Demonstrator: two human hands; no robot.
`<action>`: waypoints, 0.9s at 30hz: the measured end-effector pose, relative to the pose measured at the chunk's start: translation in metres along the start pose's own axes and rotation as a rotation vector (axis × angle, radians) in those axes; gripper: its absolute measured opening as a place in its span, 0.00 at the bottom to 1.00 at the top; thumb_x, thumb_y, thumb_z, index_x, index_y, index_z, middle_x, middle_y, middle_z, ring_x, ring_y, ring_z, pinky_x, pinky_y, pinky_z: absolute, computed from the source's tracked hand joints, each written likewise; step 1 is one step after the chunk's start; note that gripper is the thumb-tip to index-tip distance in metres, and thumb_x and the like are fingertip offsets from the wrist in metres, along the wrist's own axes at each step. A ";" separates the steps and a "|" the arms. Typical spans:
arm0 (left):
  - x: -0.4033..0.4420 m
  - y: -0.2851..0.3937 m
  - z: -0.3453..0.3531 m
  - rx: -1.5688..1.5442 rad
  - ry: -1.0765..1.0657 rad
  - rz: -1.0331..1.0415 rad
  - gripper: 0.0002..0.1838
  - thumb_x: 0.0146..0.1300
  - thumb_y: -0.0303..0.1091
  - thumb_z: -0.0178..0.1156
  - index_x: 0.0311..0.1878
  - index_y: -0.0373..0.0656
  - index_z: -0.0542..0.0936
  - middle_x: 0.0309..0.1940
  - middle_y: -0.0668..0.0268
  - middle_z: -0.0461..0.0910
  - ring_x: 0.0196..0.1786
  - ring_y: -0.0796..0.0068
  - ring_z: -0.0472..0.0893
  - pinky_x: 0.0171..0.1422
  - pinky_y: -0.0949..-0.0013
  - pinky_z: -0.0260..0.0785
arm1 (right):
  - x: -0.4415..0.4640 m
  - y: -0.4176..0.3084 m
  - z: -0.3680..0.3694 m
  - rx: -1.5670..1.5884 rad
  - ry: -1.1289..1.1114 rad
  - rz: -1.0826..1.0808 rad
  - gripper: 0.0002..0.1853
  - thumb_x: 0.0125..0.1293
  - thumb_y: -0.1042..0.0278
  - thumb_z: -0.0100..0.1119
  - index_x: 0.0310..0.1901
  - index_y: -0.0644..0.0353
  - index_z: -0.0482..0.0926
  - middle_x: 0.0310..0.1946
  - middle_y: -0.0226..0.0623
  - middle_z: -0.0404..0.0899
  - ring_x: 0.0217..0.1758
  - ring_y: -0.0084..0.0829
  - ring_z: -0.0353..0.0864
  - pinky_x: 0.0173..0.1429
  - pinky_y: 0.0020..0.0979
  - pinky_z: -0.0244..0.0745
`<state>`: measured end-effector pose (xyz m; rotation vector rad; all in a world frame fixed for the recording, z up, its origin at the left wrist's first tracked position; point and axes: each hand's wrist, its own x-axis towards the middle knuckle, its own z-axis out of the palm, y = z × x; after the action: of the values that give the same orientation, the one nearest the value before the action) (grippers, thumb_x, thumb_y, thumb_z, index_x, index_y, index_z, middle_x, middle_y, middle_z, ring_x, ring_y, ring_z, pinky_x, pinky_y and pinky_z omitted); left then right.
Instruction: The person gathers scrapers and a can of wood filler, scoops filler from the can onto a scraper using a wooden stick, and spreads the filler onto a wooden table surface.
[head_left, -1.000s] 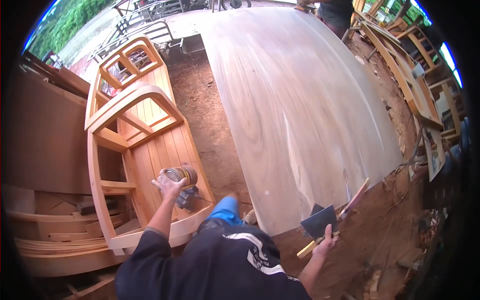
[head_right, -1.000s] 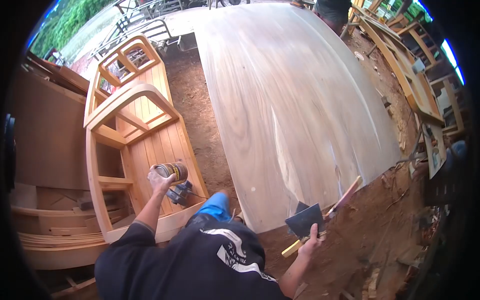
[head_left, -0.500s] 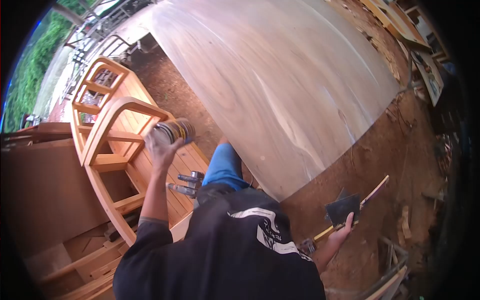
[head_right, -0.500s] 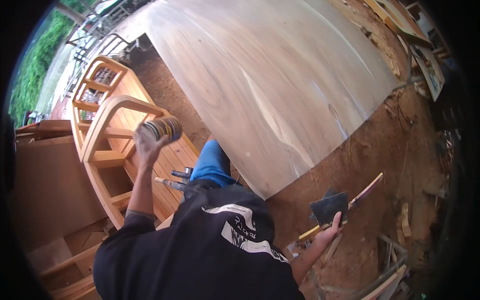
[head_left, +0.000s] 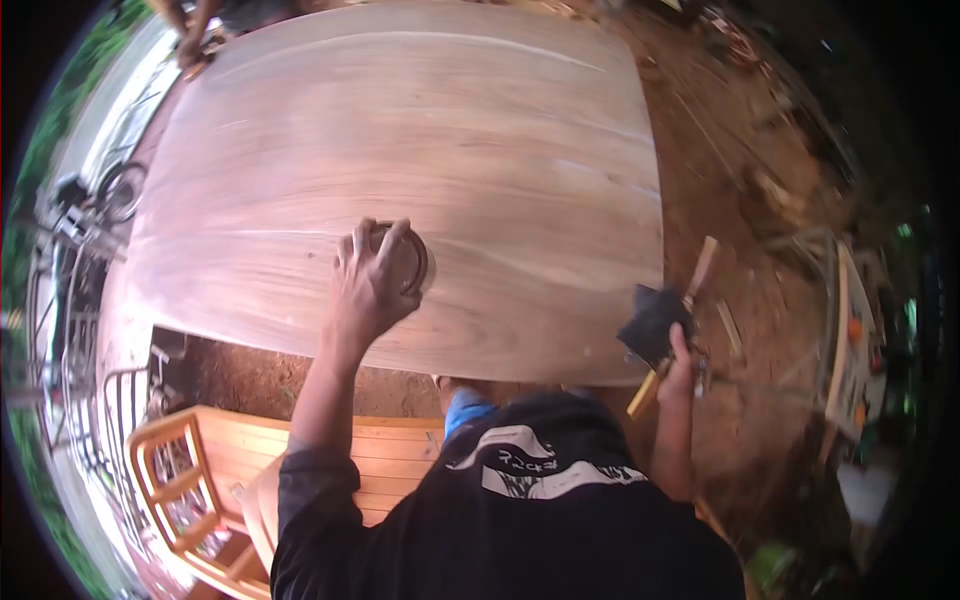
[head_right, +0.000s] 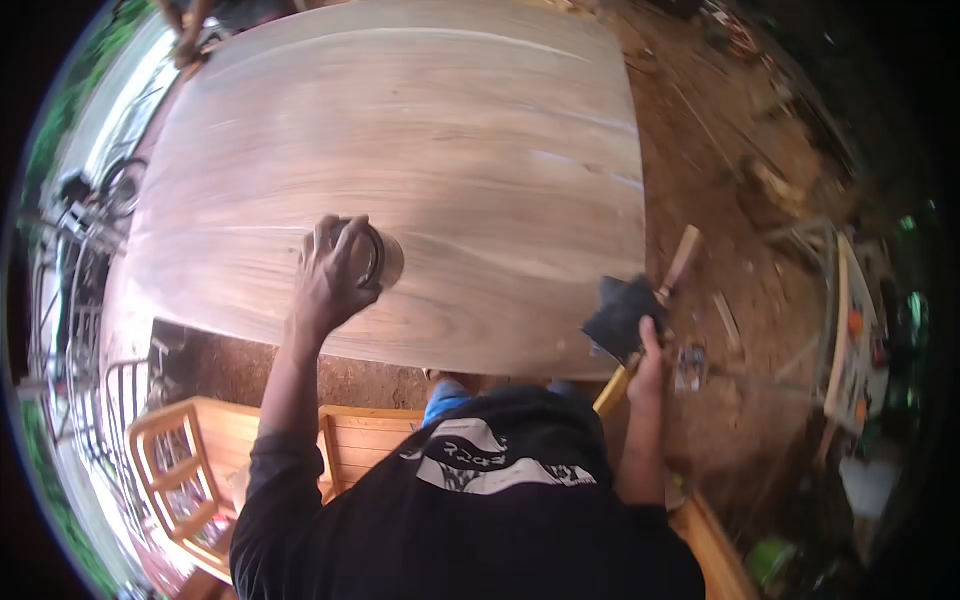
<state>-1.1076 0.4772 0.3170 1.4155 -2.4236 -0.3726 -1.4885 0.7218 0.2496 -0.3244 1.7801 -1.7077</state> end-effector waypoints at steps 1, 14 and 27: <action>0.014 0.001 0.000 0.017 -0.043 0.026 0.45 0.36 0.34 0.73 0.64 0.54 0.68 0.59 0.53 0.65 0.58 0.45 0.68 0.58 0.46 0.67 | -0.003 0.001 0.009 0.032 0.068 0.067 0.21 0.64 0.61 0.64 0.54 0.65 0.77 0.49 0.34 0.79 0.49 0.27 0.79 0.55 0.29 0.74; -0.030 -0.049 0.018 -0.277 0.179 0.231 0.48 0.46 0.31 0.74 0.71 0.45 0.60 0.65 0.43 0.59 0.67 0.42 0.62 0.67 0.47 0.60 | -0.003 0.093 0.165 -0.584 -0.397 -0.042 0.19 0.62 0.60 0.66 0.48 0.66 0.79 0.36 0.33 0.80 0.39 0.25 0.77 0.45 0.29 0.72; -0.277 -0.133 0.113 -0.543 -0.926 -0.548 0.22 0.60 0.31 0.63 0.56 0.34 0.73 0.44 0.49 0.79 0.44 0.56 0.82 0.48 0.57 0.73 | -0.147 0.132 0.154 -0.641 -0.946 -0.181 0.17 0.56 0.53 0.69 0.33 0.60 0.79 0.41 0.41 0.79 0.43 0.36 0.79 0.48 0.36 0.73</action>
<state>-0.9175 0.6637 0.1272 1.8395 -2.0996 -2.0104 -1.2519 0.7010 0.1715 -1.3402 1.4900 -0.7599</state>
